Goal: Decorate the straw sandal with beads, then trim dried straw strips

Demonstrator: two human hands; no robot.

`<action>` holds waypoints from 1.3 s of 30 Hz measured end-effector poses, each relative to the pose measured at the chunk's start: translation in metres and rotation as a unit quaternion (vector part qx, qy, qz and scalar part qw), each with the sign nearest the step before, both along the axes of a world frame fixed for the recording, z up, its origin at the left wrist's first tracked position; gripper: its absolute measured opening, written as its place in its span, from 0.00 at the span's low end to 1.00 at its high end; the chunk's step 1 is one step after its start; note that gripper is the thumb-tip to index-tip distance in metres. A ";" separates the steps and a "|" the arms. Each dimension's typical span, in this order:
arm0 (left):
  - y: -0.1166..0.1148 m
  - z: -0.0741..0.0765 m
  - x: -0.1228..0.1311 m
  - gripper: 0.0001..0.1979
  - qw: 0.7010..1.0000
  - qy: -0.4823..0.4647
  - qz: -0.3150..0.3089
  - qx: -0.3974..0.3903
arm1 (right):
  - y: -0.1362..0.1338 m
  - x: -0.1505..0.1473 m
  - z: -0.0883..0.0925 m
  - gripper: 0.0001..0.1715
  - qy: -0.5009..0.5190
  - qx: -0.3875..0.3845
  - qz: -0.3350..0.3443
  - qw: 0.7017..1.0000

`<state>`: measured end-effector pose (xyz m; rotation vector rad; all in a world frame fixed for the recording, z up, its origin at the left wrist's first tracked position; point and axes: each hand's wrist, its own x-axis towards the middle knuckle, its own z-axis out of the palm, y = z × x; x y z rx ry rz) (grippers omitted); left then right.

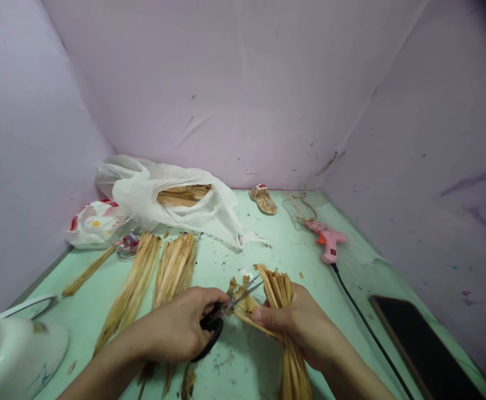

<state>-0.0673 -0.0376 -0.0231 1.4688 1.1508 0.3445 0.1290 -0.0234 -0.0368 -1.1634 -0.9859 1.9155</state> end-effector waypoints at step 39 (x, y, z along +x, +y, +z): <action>0.038 0.010 -0.074 0.14 0.853 0.391 0.258 0.229 | -0.006 -0.005 0.001 0.20 0.003 -0.045 -0.112 0.993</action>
